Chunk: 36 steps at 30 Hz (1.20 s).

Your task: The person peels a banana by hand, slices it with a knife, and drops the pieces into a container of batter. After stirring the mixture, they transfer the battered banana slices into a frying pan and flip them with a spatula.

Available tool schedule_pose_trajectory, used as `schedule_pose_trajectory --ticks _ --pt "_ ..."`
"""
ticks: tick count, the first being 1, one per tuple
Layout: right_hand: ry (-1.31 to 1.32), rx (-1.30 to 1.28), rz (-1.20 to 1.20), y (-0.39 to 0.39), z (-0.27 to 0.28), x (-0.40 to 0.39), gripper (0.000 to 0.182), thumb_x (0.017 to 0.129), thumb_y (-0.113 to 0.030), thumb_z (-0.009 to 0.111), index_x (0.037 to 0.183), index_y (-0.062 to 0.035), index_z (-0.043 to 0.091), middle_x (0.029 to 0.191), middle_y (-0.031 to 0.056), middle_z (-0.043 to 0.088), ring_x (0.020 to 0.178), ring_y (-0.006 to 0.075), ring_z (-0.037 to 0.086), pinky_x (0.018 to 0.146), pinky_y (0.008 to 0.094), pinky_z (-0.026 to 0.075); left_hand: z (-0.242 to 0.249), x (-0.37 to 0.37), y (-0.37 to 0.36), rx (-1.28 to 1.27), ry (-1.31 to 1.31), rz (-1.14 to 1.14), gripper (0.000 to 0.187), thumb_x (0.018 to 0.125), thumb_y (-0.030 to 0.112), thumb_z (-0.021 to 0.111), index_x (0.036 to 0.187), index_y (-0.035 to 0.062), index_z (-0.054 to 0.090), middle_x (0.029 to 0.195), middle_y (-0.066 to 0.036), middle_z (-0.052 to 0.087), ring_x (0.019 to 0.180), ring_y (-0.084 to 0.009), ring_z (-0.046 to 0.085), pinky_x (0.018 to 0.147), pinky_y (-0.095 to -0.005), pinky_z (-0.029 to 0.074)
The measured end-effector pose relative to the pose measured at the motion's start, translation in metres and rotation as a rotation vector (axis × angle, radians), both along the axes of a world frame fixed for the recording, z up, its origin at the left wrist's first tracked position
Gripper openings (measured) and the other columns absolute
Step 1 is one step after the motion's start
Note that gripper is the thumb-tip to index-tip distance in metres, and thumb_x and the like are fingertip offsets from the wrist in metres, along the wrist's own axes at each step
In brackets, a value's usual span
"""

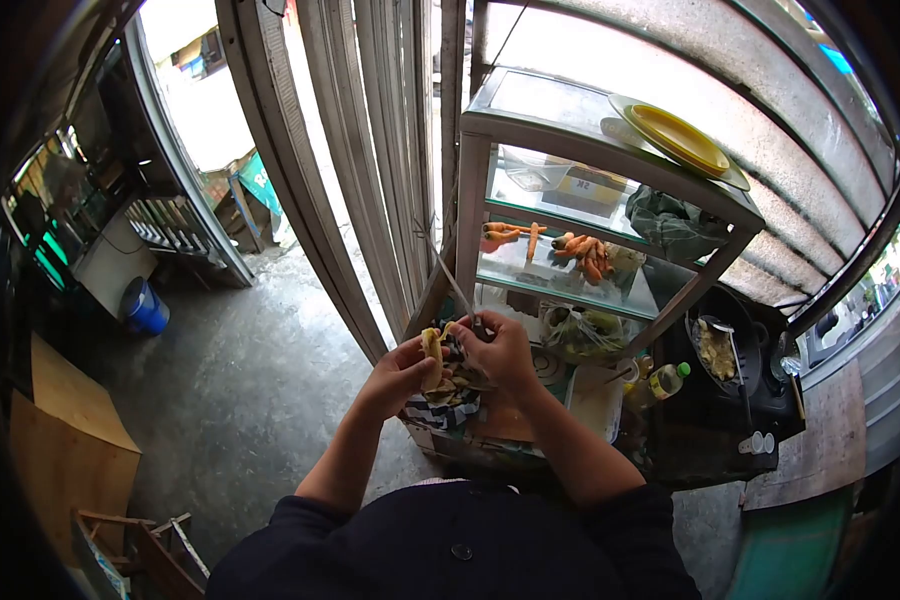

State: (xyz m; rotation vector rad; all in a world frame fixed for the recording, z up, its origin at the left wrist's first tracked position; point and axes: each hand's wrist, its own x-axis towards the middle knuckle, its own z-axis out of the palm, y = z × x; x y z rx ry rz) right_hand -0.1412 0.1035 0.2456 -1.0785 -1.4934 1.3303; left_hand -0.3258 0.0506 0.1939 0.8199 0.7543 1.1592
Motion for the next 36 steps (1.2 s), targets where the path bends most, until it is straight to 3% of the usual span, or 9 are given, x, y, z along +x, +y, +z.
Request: schedule_pose_trajectory --ticks 5,12,15,18,20,23,29,34,36 --pt "-0.04 0.169 -0.04 0.02 0.008 -0.003 0.014 0.085 -0.015 0.07 0.086 -0.001 0.066 0.066 -0.0052 0.059 0.057 -0.0009 0.048 0.051 0.0161 0.037 -0.005 -0.004 -0.01 0.022 0.061 -0.141 0.052 0.091 0.02 0.061 0.136 0.0026 0.04 0.118 -0.007 0.058 0.099 -0.0183 0.063 0.086 -0.0323 0.052" --pt "-0.193 0.269 0.014 0.034 0.0 -0.014 0.02 0.084 -0.019 0.071 0.092 -0.0013 0.068 0.069 -0.004 0.061 0.061 0.0 0.05 0.056 0.0176 0.04 -0.009 -0.013 -0.019 -0.016 0.043 -0.039 0.054 0.091 0.02 0.061 0.137 0.0035 0.038 0.121 -0.007 0.057 0.102 -0.0192 0.062 0.087 -0.0339 0.052" --pt "-0.261 0.343 0.045 0.028 -0.005 -0.015 0.028 0.086 -0.025 0.069 0.105 -0.0042 0.068 0.074 -0.0013 0.064 0.065 0.0027 0.054 0.06 0.0203 0.044 -0.009 -0.017 -0.019 -0.017 -0.03 0.002 0.053 0.091 0.02 0.061 0.137 0.0037 0.039 0.123 -0.007 0.057 0.103 -0.0192 0.062 0.087 -0.0341 0.052" --pt "-0.148 0.118 0.204 0.018 -0.009 -0.009 0.038 0.087 -0.031 0.066 0.118 -0.0089 0.063 0.079 0.0024 0.067 0.069 0.006 0.058 0.064 0.0242 0.046 -0.004 -0.019 -0.022 -0.026 -0.05 -0.006 0.053 0.091 0.02 0.06 0.137 0.004 0.039 0.123 -0.006 0.057 0.104 -0.0192 0.062 0.087 -0.0344 0.052" --pt "-0.334 0.438 0.414 0.004 0.001 -0.004 0.049 0.087 -0.034 0.065 0.13 -0.0132 0.055 0.075 0.0066 0.066 0.065 0.0122 0.061 0.064 0.029 0.048 0.001 -0.019 -0.023 -0.006 -0.018 -0.065 0.059 0.09 0.02 0.063 0.139 0.0038 0.036 0.122 -0.007 0.058 0.104 -0.0189 0.062 0.087 -0.0339 0.052" --pt "-0.542 0.499 0.497 -0.009 0.011 0.004 0.059 0.085 -0.034 0.066 0.137 -0.0158 0.046 0.071 0.0107 0.065 0.06 0.019 0.062 0.065 0.0319 0.049 0.01 -0.017 -0.023 0.056 0.064 -0.06 0.061 0.087 0.017 0.066 0.137 -0.0014 0.037 0.123 -0.011 0.056 0.108 -0.0198 0.059 0.09 -0.0327 0.051" --pt "-0.571 0.542 0.539 -0.01 0.021 0.018 0.065 0.083 -0.036 0.066 0.141 -0.0196 0.041 0.075 0.014 0.066 0.065 0.0305 0.064 0.064 0.0373 0.049 0.024 -0.007 -0.018 0.095 0.146 -0.135 0.066 0.081 0.018 0.074 0.136 0.0003 0.041 0.118 -0.008 0.059 0.105 -0.0136 0.059 0.087 -0.0267 0.049" --pt "-0.586 0.591 0.511 -0.01 0.023 0.028 0.062 0.082 -0.034 0.066 0.139 -0.0219 0.044 0.073 0.0144 0.065 0.065 0.0308 0.064 0.063 0.0377 0.049 0.033 0.001 -0.017 0.122 0.162 -0.166 0.063 0.082 0.016 0.073 0.134 -0.0006 0.042 0.118 -0.009 0.06 0.104 -0.0136 0.059 0.089 -0.0266 0.048" --pt "-0.625 0.603 0.497 -0.01 0.023 0.03 0.06 0.082 -0.033 0.066 0.138 -0.0233 0.045 0.073 0.0143 0.065 0.065 0.0306 0.064 0.063 0.0378 0.049 0.03 0.001 -0.014 0.115 0.15 -0.184 0.062 0.082 0.008 0.071 0.134 -0.0025 0.04 0.113 -0.01 0.062 0.102 -0.0164 0.062 0.088 -0.027 0.05"
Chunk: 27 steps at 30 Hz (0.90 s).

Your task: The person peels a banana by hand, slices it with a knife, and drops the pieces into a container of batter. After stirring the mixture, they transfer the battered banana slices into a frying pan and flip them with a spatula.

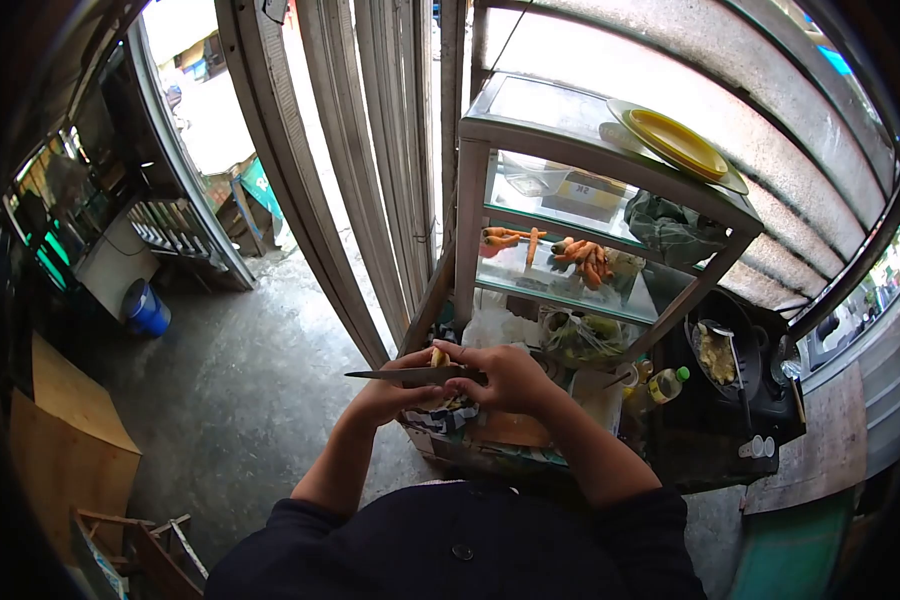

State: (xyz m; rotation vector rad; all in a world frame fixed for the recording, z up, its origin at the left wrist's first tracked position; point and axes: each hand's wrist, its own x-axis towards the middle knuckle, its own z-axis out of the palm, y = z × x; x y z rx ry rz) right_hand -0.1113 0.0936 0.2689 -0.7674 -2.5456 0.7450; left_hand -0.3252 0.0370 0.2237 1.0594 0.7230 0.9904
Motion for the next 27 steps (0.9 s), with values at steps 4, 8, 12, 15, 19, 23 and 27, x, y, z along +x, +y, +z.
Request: schedule_pose_trajectory --ticks 4,8,12,15,19,23,27 --pt "0.005 0.035 -0.021 0.003 -0.004 0.001 0.056 0.082 -0.031 0.065 0.135 -0.0274 0.049 0.073 0.0128 0.066 0.064 0.0295 0.064 0.063 0.0376 0.048 -0.003 0.0 0.001 0.033 0.004 0.02 0.062 0.082 0.008 0.071 0.134 -0.0028 0.039 0.11 -0.01 0.063 0.1 -0.0162 0.063 0.088 -0.0268 0.05" --pt "0.043 -0.154 -0.009 0.004 0.001 -0.003 0.054 0.082 -0.022 0.066 0.134 -0.0199 0.05 0.085 0.0154 0.068 0.069 0.0257 0.066 0.069 0.0347 0.05 -0.01 -0.005 0.004 0.075 0.081 0.026 0.066 0.082 0.012 0.073 0.137 -0.0004 0.039 0.112 -0.008 0.061 0.101 -0.0118 0.06 0.084 -0.0252 0.049" --pt "0.056 -0.186 0.015 0.007 -0.001 -0.008 0.054 0.082 -0.018 0.066 0.134 -0.0192 0.051 0.089 0.0125 0.069 0.067 0.0155 0.064 0.069 0.0313 0.05 -0.008 -0.008 0.003 0.085 0.075 0.045 0.068 0.081 0.013 0.074 0.138 -0.0003 0.038 0.112 -0.007 0.061 0.102 -0.0115 0.059 0.084 -0.025 0.049" --pt "0.051 -0.267 0.032 0.009 -0.002 -0.011 0.053 0.083 -0.017 0.065 0.134 -0.0192 0.051 0.091 0.01 0.07 0.067 0.0095 0.06 0.068 0.0291 0.05 -0.012 -0.01 0.001 0.097 0.076 0.095 0.066 0.082 0.012 0.072 0.137 -0.0002 0.038 0.111 -0.007 0.061 0.101 -0.0129 0.06 0.084 -0.0257 0.05" --pt "0.089 -0.314 0.043 0.011 -0.003 -0.015 0.051 0.083 -0.016 0.065 0.133 -0.0192 0.053 0.091 0.0076 0.07 0.068 0.007 0.058 0.068 0.0274 0.049 -0.013 -0.013 0.0 0.083 0.032 0.078 0.063 0.084 0.011 0.07 0.137 -0.0003 0.038 0.111 -0.008 0.062 0.101 -0.0155 0.062 0.084 -0.027 0.05" --pt "0.179 -0.327 0.02 0.013 -0.011 -0.018 0.045 0.083 -0.019 0.066 0.126 -0.0243 0.059 0.084 0.0102 0.069 0.062 0.0125 0.06 0.063 0.0298 0.048 -0.015 -0.014 0.0 0.054 0.038 0.089 0.065 0.084 0.012 0.07 0.138 -0.0006 0.037 0.114 -0.011 0.061 0.103 -0.0178 0.061 0.087 -0.0299 0.05" --pt "0.319 -0.285 0.066 0.018 -0.023 -0.022 0.043 0.084 -0.015 0.064 0.125 -0.0238 0.06 0.087 0.0098 0.07 0.066 0.0118 0.061 0.064 0.03 0.049 -0.029 -0.017 0.005 0.069 0.16 0.056 0.062 0.087 0.014 0.066 0.139 0.0028 0.036 0.114 -0.01 0.061 0.101 -0.0193 0.063 0.084 -0.0298 0.051"
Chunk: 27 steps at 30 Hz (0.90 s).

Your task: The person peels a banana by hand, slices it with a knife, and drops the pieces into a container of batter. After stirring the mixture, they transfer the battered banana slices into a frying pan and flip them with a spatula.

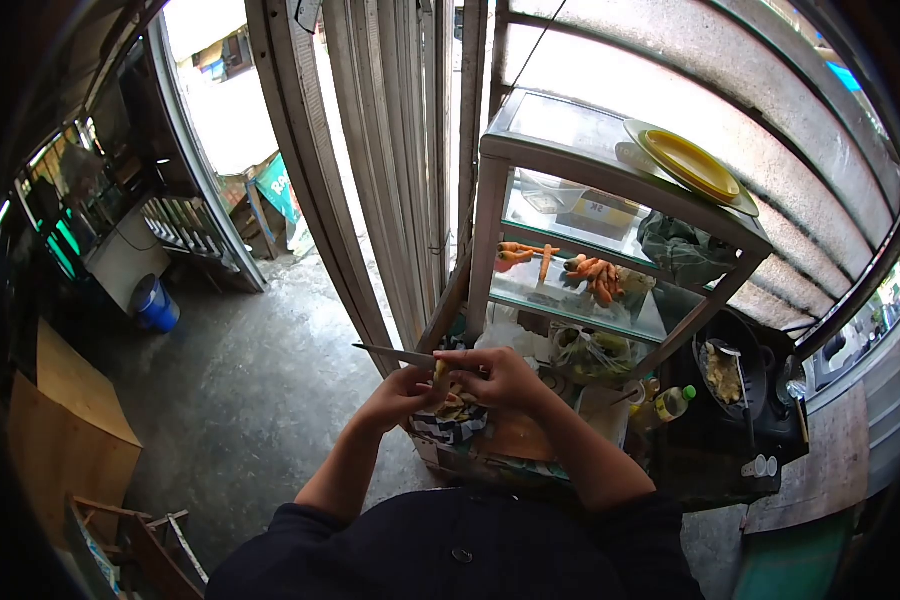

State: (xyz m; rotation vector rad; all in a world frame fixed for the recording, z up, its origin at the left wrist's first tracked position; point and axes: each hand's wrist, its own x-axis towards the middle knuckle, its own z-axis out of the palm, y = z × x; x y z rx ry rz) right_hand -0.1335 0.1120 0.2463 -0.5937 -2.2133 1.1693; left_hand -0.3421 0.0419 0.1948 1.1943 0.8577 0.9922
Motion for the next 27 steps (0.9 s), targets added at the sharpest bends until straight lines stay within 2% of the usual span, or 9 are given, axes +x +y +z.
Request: schedule_pose_trajectory --ticks 3,6,8,15,17,21,22,24,27 --pt "-0.075 -0.063 -0.082 0.0 0.007 -0.001 0.046 0.084 -0.009 0.06 0.127 -0.0247 0.058 0.088 0.0102 0.07 0.068 0.0158 0.064 0.066 0.0305 0.049 0.003 0.008 -0.001 0.005 -0.146 -0.001 0.058 0.087 0.015 0.066 0.137 0.004 0.038 0.119 -0.01 0.058 0.102 -0.0197 0.063 0.084 -0.0311 0.051" --pt "-0.119 0.04 -0.154 0.002 0.005 -0.003 0.044 0.085 -0.004 0.06 0.127 -0.0174 0.059 0.089 0.0081 0.069 0.075 0.0105 0.062 0.07 0.0282 0.049 0.003 0.011 -0.001 -0.133 -0.287 0.045 0.053 0.087 0.014 0.065 0.133 0.0041 0.042 0.122 -0.009 0.056 0.102 -0.0194 0.062 0.085 -0.0324 0.051" --pt "-0.163 0.216 -0.125 0.002 0.007 -0.005 0.057 0.078 -0.005 0.058 0.13 -0.0273 0.055 0.081 0.0099 0.062 0.074 0.0249 0.062 0.069 0.0352 0.05 -0.005 0.01 0.001 -0.189 -0.346 0.049 0.051 0.088 0.015 0.065 0.132 0.0046 0.042 0.121 -0.008 0.056 0.102 -0.0195 0.062 0.086 -0.0326 0.051" --pt "-0.228 0.579 -0.18 0.005 0.005 -0.007 0.054 0.077 -0.007 0.06 0.125 -0.0327 0.059 0.086 0.0089 0.058 0.074 0.0256 0.061 0.068 0.036 0.05 -0.018 0.023 -0.01 -0.451 -0.588 0.103 0.05 0.091 0.016 0.059 0.135 0.0084 0.036 0.124 -0.004 0.053 0.107 -0.0216 0.059 0.086 -0.0321 0.054" --pt "-0.257 0.829 -0.218 0.011 0.001 -0.003 0.052 0.08 -0.01 0.06 0.127 -0.0309 0.057 0.084 0.009 0.058 0.074 0.0248 0.061 0.066 0.0362 0.049 -0.041 0.027 -0.011 -0.532 -0.657 0.11 0.048 0.092 0.015 0.057 0.134 0.0091 0.036 0.125 -0.003 0.053 0.108 -0.0228 0.059 0.087 -0.0336 0.054" --pt "-0.207 0.528 -0.276 0.005 0.002 0.007 0.05 0.081 -0.011 0.062 0.128 -0.0255 0.056 0.088 0.0097 0.06 0.077 0.0266 0.062 0.067 0.0363 0.05 -0.104 0.04 -0.009 -0.778 -0.802 0.198 0.041 0.093 0.014 0.054 0.131 0.0107 0.037 0.124 -0.005 0.053 0.109 -0.0271 0.058 0.09 -0.0379 0.053" --pt "-0.11 0.385 -0.31 -0.001 0.002 0.013 0.052 0.081 -0.007 0.062 0.13 -0.0216 0.053 0.092 0.0101 0.06 0.076 0.0233 0.061 0.067 0.0336 0.049 -0.114 0.045 -0.009 -0.843 -0.809 0.23 0.041 0.093 0.014 0.054 0.131 0.0106 0.037 0.123 -0.006 0.053 0.109 -0.0278 0.058 0.09 -0.0387 0.053" --pt "-0.013 0.236 -0.366 -0.009 -0.011 0.03 0.055 0.08 -0.004 0.062 0.132 -0.0178 0.051 0.095 0.0105 0.06 0.074 0.0201 0.061 0.067 0.031 0.049 -0.131 0.057 -0.006 -0.819 -0.71 0.205 0.043 0.092 0.009 0.054 0.131 0.0102 0.037 0.121 -0.007 0.053 0.106 -0.0271 0.059 0.088 -0.0377 0.054" --pt "-0.029 -0.046 -0.545 -0.024 -0.08 0.074 0.043 0.084 -0.01 0.062 0.125 -0.0087 0.052 0.089 0.0081 0.059 0.073 0.0163 0.059 0.065 0.0278 0.048 -0.167 0.078 0.006 -0.739 -0.381 0.008 0.056 0.086 -0.002 0.053 0.137 0.0121 0.034 0.117 -0.007 0.05 0.1 -0.0233 0.06 0.082 -0.0352 0.054"
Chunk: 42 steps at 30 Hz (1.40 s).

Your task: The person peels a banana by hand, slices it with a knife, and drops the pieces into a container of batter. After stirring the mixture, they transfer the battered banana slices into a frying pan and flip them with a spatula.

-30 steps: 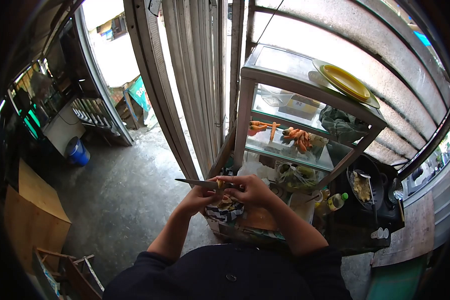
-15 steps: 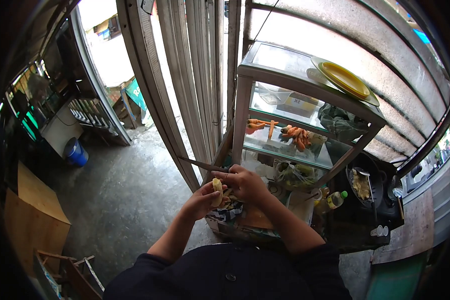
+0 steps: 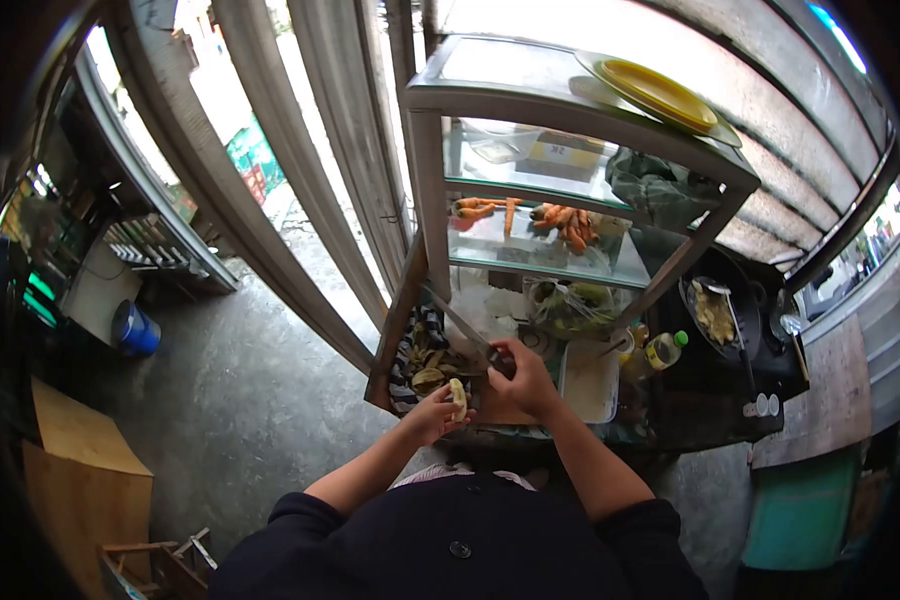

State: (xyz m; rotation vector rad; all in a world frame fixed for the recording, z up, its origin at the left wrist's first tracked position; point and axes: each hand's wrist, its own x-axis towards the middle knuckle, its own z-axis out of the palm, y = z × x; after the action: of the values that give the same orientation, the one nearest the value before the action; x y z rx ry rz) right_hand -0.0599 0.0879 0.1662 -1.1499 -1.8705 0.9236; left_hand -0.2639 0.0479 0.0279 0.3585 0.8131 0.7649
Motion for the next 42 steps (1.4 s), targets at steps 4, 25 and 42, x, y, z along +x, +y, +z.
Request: schedule_pose_trajectory --ticks 4,25,42 --pt "0.469 -0.784 -0.179 -0.052 -0.083 0.037 0.037 0.09 -0.02 0.056 0.124 -0.007 0.05 0.077 0.0046 0.056 0.059 0.0141 0.054 0.055 0.0267 0.045 -0.034 0.039 0.015 -0.019 0.14 -0.199 0.062 0.082 -0.002 0.057 0.138 0.0121 0.034 0.113 -0.008 0.053 0.098 -0.0229 0.061 0.081 -0.0338 0.053" --pt "-0.209 -0.504 -0.521 -0.133 -0.208 0.066 0.028 0.09 -0.022 0.051 0.108 -0.0004 0.056 0.085 0.0266 0.062 0.084 0.0452 0.06 0.074 0.0496 0.047 -0.081 0.1 0.018 0.863 1.02 -0.369 0.084 0.068 0.018 0.077 0.139 0.0041 0.035 0.135 -0.022 0.042 0.122 -0.0382 0.044 0.1 -0.0394 0.04" --pt "-0.469 -0.372 -0.464 -0.134 -0.198 0.058 0.018 0.093 -0.018 0.045 0.09 -0.0007 0.048 0.074 0.0263 0.061 0.069 0.0447 0.06 0.062 0.0538 0.047 -0.092 0.102 0.011 0.91 1.107 -0.332 0.077 0.07 0.017 0.076 0.136 -0.0004 0.041 0.131 -0.022 0.048 0.091 -0.0324 0.062 0.081 -0.0344 0.05"
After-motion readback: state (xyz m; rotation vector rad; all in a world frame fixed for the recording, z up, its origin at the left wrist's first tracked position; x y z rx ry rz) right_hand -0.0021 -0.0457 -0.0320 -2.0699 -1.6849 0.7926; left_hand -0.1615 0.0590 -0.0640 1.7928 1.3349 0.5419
